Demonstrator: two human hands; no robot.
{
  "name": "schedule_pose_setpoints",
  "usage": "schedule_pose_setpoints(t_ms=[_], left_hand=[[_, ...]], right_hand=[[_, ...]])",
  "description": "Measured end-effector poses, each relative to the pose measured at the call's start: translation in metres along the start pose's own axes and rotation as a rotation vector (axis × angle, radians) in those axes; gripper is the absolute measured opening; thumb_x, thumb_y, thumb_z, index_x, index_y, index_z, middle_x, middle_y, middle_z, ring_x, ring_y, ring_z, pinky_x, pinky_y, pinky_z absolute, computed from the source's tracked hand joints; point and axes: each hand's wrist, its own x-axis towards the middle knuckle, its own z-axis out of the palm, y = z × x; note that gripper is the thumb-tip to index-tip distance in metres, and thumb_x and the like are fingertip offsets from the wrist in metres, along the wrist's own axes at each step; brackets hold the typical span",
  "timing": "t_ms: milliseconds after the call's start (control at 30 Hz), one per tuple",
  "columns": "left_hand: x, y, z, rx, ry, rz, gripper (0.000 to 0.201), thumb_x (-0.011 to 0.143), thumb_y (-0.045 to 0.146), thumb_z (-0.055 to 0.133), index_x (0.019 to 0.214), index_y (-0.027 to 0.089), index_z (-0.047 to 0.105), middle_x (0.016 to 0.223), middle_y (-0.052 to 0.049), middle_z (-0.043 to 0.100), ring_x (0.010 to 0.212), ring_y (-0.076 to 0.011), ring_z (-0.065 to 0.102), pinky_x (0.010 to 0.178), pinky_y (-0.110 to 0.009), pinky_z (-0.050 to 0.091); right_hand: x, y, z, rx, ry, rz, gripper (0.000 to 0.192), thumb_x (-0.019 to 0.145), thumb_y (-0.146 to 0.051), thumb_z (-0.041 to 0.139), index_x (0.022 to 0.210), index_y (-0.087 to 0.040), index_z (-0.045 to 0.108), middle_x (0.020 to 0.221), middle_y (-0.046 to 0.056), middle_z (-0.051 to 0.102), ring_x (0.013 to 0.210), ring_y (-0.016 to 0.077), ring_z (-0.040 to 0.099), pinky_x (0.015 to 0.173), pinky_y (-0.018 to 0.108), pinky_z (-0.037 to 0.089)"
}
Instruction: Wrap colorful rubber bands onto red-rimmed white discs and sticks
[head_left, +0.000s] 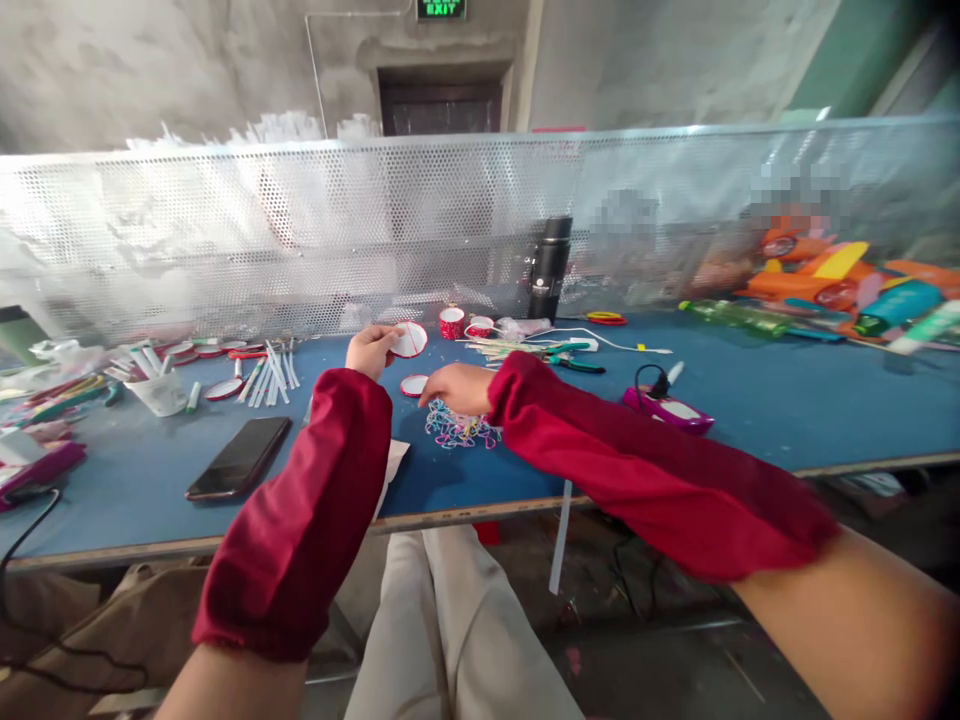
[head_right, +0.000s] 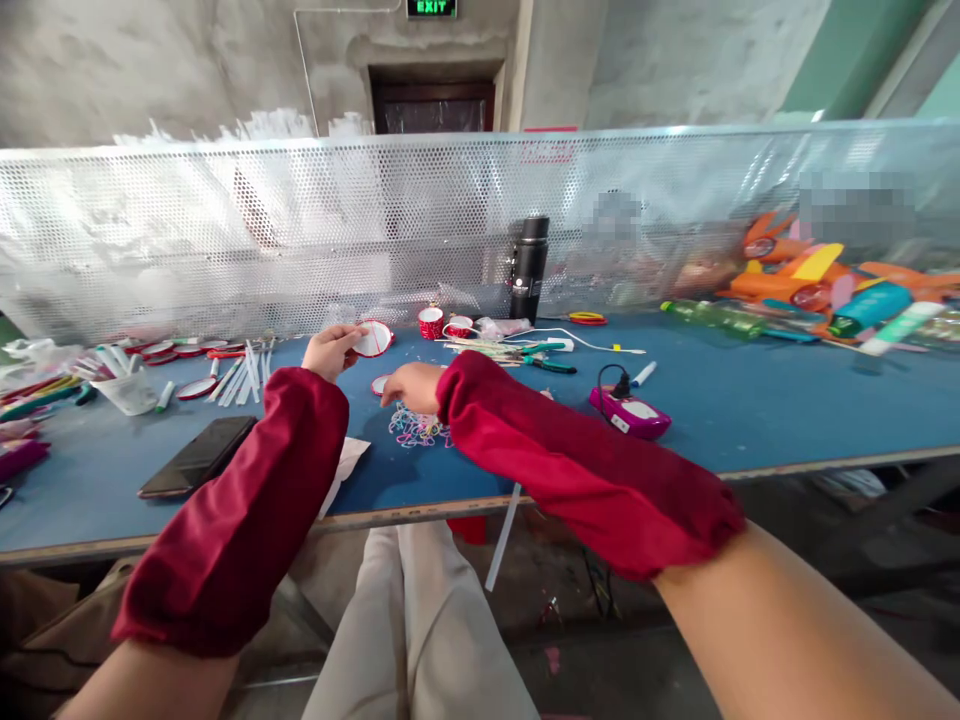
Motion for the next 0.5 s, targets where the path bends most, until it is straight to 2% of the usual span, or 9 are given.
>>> schedule_pose_setpoints(t_ms=[133,267,367,500], left_hand=[[0.001,-0.005,0.002,0.043,-0.173,-0.019,0.011,0.07,0.014,0.07,0.081,0.013,0.069,0.054,0.005,0.052,0.041,-0.0046,0.042,0.043,-0.018,0.033],[-0.001,-0.011,0.005,0.065,-0.324,-0.037,0.022,0.059,0.005,0.077,0.07,0.013,0.06,0.063,0.004,0.059,0.048,-0.0046,0.051,0.048,-0.017,0.042],[-0.002,-0.014,0.006,0.037,-0.365,-0.069,0.035,0.055,0.004,0.081,0.069,0.015,0.05,0.064,0.005,0.059,0.053,-0.007,0.057,0.053,-0.02,0.05],[-0.003,-0.016,0.007,0.02,-0.344,-0.116,0.045,0.055,0.003,0.082,0.073,0.017,0.043,0.06,0.009,0.055,0.053,-0.0078,0.057,0.055,-0.024,0.054]], right_hand=[[-0.045,0.0,-0.03,0.061,0.068,0.062,0.036,0.081,-0.008,0.054,0.103,-0.026,0.078,0.105,0.0,0.076,0.096,0.0179,0.069,0.088,0.028,0.05],[-0.078,-0.003,-0.023,0.152,0.158,0.158,0.028,0.084,-0.016,0.056,0.102,-0.023,0.076,0.096,0.001,0.077,0.087,0.0179,0.071,0.081,0.03,0.052],[-0.083,0.003,-0.01,0.209,0.275,0.248,0.024,0.083,-0.019,0.06,0.104,-0.019,0.072,0.093,0.005,0.076,0.081,0.0179,0.07,0.074,0.03,0.053],[-0.069,0.011,-0.003,0.24,0.408,0.305,0.019,0.081,-0.018,0.062,0.1,-0.017,0.067,0.09,0.006,0.074,0.077,0.0162,0.069,0.07,0.028,0.053]])
